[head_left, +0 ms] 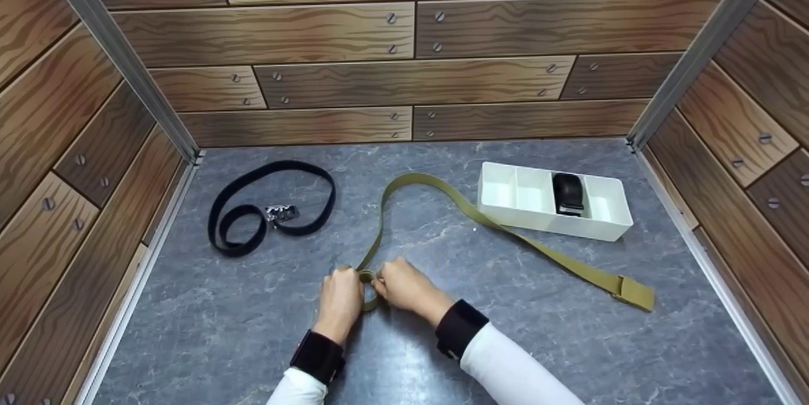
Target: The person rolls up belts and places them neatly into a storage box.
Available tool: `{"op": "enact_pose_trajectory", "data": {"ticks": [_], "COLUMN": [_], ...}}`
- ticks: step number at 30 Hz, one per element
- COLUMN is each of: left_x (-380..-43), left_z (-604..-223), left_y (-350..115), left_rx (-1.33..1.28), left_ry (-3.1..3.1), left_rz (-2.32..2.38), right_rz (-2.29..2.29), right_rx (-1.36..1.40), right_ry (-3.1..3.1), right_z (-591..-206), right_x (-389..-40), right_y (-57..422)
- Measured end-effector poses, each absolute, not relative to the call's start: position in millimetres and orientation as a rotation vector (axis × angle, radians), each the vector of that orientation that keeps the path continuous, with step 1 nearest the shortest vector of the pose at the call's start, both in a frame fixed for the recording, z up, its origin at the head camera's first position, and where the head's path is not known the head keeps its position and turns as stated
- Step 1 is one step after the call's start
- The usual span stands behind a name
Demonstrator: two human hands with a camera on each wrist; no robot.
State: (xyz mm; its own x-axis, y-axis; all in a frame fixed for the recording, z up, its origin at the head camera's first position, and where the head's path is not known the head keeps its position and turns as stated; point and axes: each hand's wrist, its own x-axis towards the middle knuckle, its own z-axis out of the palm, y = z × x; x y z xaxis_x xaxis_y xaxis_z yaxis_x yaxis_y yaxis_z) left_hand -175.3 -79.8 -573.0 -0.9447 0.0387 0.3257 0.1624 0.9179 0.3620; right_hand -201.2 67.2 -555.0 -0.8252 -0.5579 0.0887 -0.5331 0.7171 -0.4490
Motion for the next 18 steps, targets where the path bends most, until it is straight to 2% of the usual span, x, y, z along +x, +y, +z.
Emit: {"op": "enact_pose_trajectory", "data": {"ticks": [10, 18], "left_x": [-182, -183], "left_z": [-569, -568], "left_y": [-92, -92], "left_rx": [-0.272, -0.359], "left_ry": [-2.822, -2.794], "left_rz": [-0.734, -0.835], "right_rz": [-0.718, -0.633], "right_rx": [-0.935, -1.095], "right_ry": [2.935, 2.999], "right_z": [-563, -567], "right_x": [-198, -203], "right_y": [65, 69]}}
